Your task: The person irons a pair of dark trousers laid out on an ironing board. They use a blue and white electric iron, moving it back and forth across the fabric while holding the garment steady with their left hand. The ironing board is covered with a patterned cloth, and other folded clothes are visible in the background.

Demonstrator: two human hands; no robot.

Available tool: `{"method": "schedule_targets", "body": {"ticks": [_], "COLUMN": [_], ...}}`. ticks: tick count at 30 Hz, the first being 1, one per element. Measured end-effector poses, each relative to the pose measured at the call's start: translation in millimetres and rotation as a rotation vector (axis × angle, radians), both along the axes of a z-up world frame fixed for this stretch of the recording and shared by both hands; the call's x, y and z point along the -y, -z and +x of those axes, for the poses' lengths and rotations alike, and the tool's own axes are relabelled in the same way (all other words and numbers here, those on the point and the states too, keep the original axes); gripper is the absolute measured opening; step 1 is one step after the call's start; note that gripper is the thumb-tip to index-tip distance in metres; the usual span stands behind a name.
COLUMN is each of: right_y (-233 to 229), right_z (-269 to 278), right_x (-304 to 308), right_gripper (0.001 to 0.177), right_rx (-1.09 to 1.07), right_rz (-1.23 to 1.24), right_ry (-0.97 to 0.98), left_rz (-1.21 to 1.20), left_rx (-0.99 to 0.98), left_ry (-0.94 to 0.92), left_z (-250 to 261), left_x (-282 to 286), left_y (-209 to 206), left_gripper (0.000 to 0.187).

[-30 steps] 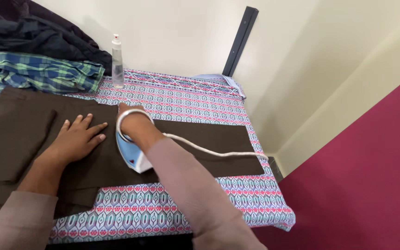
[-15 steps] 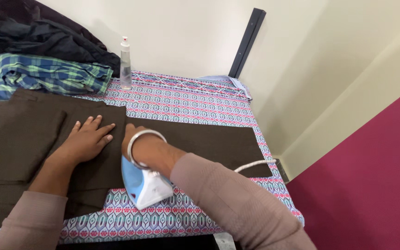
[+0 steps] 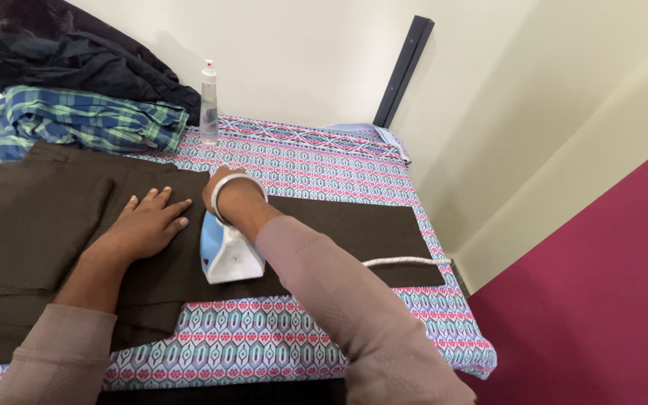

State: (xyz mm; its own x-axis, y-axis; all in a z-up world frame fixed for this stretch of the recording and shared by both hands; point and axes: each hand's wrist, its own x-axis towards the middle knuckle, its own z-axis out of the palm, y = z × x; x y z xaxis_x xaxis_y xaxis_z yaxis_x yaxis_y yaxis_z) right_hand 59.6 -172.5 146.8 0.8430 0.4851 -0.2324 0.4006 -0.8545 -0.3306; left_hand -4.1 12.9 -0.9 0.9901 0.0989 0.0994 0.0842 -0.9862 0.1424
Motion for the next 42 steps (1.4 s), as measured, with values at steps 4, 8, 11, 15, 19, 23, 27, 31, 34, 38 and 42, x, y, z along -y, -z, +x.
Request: {"method": "schedule_targets", "body": {"ticks": [4,8,11,15,19,23,27,31,34,38,42], "right_y": [5,-3,-3,4,10,11,6,7,14,25,38], "right_z": [-39,-82,-74,-24,1,-34,-81,-86,-40,39,91], "right_x": [21,42,35,5,-1,12,27,27,17,-9,-35], "right_gripper": [0.041,0.043,0.043,0.040,0.041,0.043,0.047,0.049,0.046,0.042,0.043], "right_rx": [0.208,-0.069,-0.024,-0.058,0.009,-0.013,-0.053,-0.062,-0.003,0.067,0.156], "right_rz": [-0.220,0.023,0.058,0.048,0.106,0.181,0.214,0.179,0.127,0.046,-0.072], "right_ry": [-0.340,-0.072,-0.079,0.029,0.069,0.111,0.114,0.049,-0.033,-0.119,-0.220], "left_rz": [0.023,0.031,0.027,0.026,0.001,-0.025,-0.026,-0.001,0.012,0.021,0.056], "left_rx": [0.023,0.047,0.053,0.030,0.028,0.001,0.009,0.038,0.045,0.060,0.052], "left_ry": [0.005,0.001,0.005,-0.003,0.005,0.019,0.017,0.022,0.021,0.020,0.000], "left_z": [0,2,3,3,3,1,2,2,6,8,9], "left_x": [-1,-1,0,1,-2,-4,-6,-6,-7,-11,-14], "left_y": [4,8,8,7,6,4,5,9,11,18,24], "left_gripper": [0.055,0.054,0.054,0.056,0.058,0.057,0.056,0.057,0.057,0.057,0.058]}}
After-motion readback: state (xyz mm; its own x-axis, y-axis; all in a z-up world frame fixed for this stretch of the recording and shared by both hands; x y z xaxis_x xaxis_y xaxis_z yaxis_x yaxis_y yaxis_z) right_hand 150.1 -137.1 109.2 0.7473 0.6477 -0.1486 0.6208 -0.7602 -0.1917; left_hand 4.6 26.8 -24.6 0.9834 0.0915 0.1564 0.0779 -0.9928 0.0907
